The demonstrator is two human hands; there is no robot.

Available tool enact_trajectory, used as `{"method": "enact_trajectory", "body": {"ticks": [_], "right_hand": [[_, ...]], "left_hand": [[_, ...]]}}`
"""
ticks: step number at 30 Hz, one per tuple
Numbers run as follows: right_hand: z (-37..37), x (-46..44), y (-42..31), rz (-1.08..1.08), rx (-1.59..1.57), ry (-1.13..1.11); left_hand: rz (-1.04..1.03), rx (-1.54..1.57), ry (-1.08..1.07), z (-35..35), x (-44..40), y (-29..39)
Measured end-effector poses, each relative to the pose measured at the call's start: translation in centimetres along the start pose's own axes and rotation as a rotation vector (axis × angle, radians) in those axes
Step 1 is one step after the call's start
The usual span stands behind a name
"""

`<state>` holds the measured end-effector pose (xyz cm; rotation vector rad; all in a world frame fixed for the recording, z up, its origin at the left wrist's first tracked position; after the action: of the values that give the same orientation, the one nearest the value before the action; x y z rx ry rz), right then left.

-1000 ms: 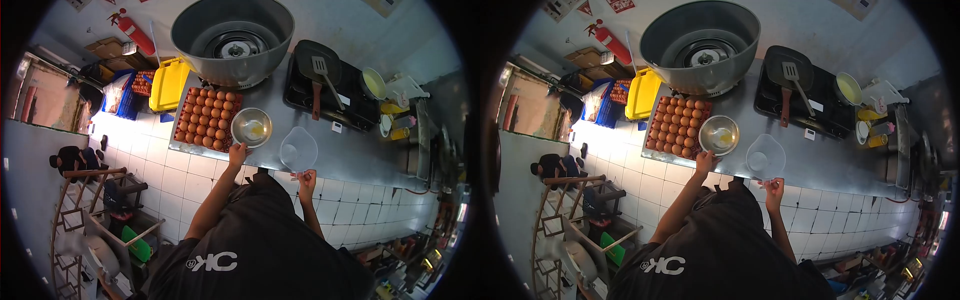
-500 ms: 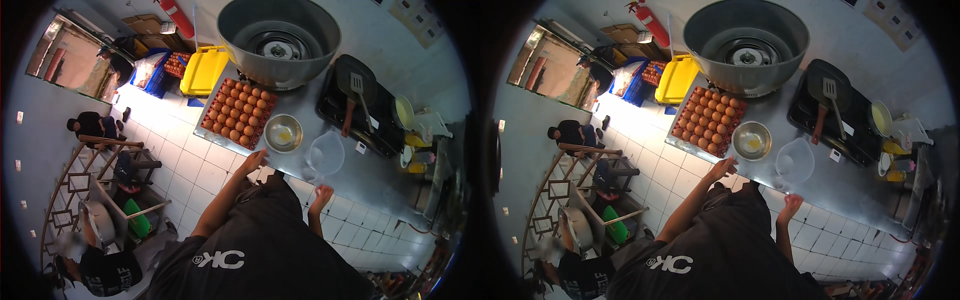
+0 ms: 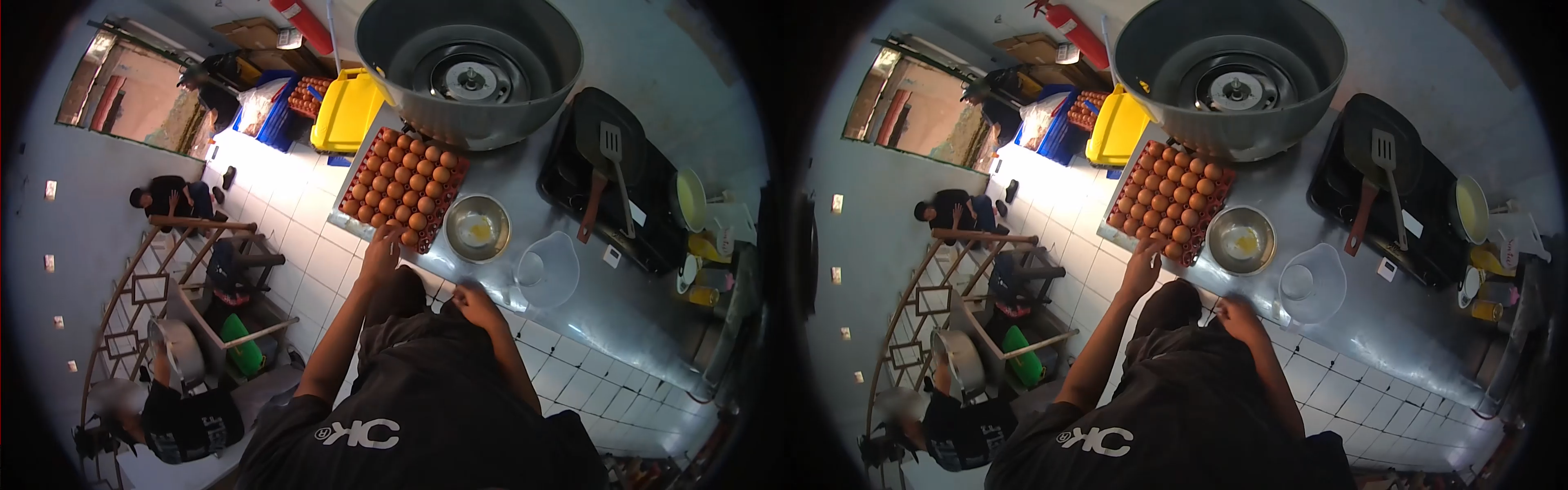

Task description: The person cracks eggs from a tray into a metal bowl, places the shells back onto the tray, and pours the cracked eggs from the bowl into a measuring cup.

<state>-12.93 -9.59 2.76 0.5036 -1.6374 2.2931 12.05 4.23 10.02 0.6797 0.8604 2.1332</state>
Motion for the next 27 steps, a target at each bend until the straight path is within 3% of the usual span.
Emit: {"method": "enact_trajectory", "body": {"ticks": [2, 4, 9, 11, 18, 20, 22, 24, 26, 27], "right_hand": [[-0.1, -3.4, -3.3, 0.041, 0.182, -0.042], [0.7, -6.3, -7.3, 0.156, -0.088, 0.040], [1.5, -10.8, -10.8, 0.207, 0.023, 0.363], [1.0, -11.2, -11.2, 0.030, -0.013, 0.353], [-1.3, -12.8, -11.8, -0.016, -0.123, 0.512], [-1.7, -13.5, -11.4, -0.042, -0.086, 0.519], [-1.6, -14.5, -12.2, 0.022, 0.112, 0.532], [-1.3, -14.8, -12.4, 0.080, 0.260, 0.574], [-1.7, -15.0, -11.7, -0.017, 0.313, 0.509], [-1.6, -14.6, -11.9, -0.031, 0.305, 0.517]], "left_hand": [[-0.234, -0.426, -0.059, -0.7, -2.6, 1.1], [-0.150, -0.535, -0.221, -1.2, -5.0, 2.8], [-0.229, -0.725, -0.265, -3.2, -8.0, 0.1], [-0.252, -0.764, -0.279, -4.1, -8.8, -0.5], [-0.252, -0.637, -0.468, -0.2, -10.0, 1.3], [-0.244, -0.545, -0.425, 1.8, -10.2, 1.1], [-0.166, -0.069, -0.430, 6.4, -10.5, 0.8], [-0.274, 0.282, -0.338, 6.2, -11.7, -3.6], [0.068, 0.872, -0.638, 7.0, -12.1, -5.0], [0.071, 0.869, -0.656, 7.2, -12.0, -5.7]]}}
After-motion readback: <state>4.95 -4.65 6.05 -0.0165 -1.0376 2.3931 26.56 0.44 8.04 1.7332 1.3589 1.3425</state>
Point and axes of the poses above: each hand's wrist, its own x-axis away from the middle knuckle, its own z-axis out of the back of the hand, y = z × x, the point moved 5 cm from there along -x, towards the middle knuckle, and after that the axes turned 15 degrees about -y, right-handed, at the moved point
